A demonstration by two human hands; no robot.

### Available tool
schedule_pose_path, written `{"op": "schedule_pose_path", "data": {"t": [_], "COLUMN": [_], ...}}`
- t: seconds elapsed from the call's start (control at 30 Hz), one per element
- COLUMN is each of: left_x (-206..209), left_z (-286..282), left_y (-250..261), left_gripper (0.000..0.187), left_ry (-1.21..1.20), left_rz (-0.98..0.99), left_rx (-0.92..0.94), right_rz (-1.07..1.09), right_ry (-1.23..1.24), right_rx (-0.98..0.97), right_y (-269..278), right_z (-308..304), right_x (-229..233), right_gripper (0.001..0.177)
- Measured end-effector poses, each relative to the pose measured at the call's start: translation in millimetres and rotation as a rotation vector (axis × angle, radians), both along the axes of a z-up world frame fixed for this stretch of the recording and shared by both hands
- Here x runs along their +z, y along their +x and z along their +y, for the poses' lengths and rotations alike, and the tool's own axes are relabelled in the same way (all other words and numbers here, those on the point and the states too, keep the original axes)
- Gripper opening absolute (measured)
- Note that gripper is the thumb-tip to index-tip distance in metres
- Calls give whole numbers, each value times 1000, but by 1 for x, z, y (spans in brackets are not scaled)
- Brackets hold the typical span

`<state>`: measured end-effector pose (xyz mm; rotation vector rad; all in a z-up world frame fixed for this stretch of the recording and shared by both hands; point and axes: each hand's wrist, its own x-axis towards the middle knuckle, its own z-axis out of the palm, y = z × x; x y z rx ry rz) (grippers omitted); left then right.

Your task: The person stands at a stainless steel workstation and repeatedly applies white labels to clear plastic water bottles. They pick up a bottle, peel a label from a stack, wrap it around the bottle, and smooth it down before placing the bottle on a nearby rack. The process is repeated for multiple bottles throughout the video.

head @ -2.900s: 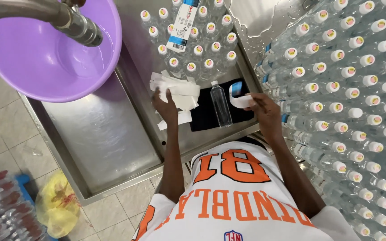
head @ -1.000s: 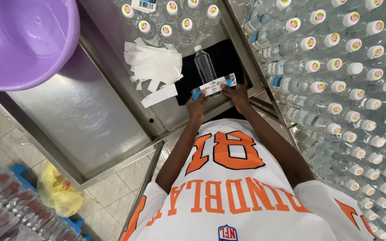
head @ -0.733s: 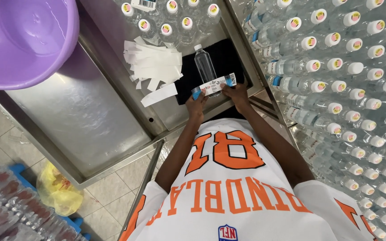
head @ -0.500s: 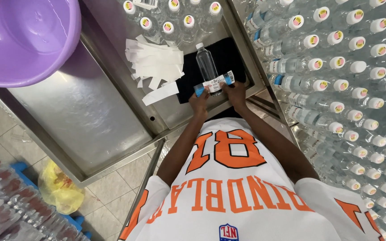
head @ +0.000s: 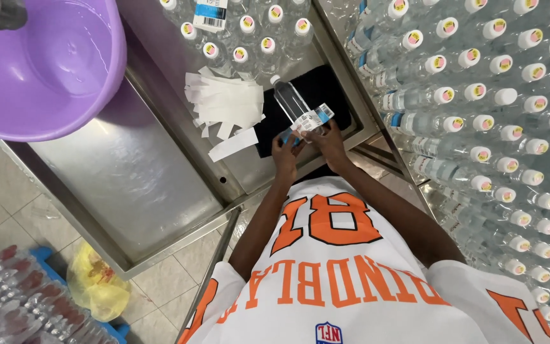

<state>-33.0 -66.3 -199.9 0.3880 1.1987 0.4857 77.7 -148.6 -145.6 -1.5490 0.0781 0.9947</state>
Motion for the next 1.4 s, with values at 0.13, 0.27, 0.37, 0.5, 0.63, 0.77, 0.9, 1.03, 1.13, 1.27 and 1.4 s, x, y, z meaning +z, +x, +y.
{"op": "schedule_pose_path", "data": {"t": [0.13,0.27,0.37,0.5,0.63,0.77,0.9,1.03,1.13,1.27,1.4], "left_x": [18,58,34,81,124,156,161,162,167,162,174], "left_z": [23,47,54,60,52,39,39,45,46,60,55], "left_y": [-18,-8,13,44,53,58,54,56,56,52,64], "left_gripper": [62,82,68,25,33,40,44,49,53,59,81], "left_ry": [23,194,109,161,192,155,143,166,136,273,513], "left_rz": [-53,-151,-232,-165,-104,-103,-99,-86,-96,-135,-311], "left_rx": [-89,-73,103,323,268,270,213,174,159,-83,-419], "right_rz": [-89,-232,-436,-1433,-1663,-1616,-1383,-1215,-1007,-895,-1071], "right_ry": [-128,-76,-39,-83,-126,-217,-276,-269,-271,-360,-65], "right_rx": [146,346,403,400,600,631,702,746,832,847,542], "right_y": [2,3,0,3,-16,-1,20,28,39,53,40], "right_z": [-11,-21,-18,-23,-8,6,5,-2,-23,-46,-16], "right_x": [51,88,102,79,79,84,71,96,103,129,154], "right_gripper": [123,122,111,73,58,75,73,76,73,62,104]}}
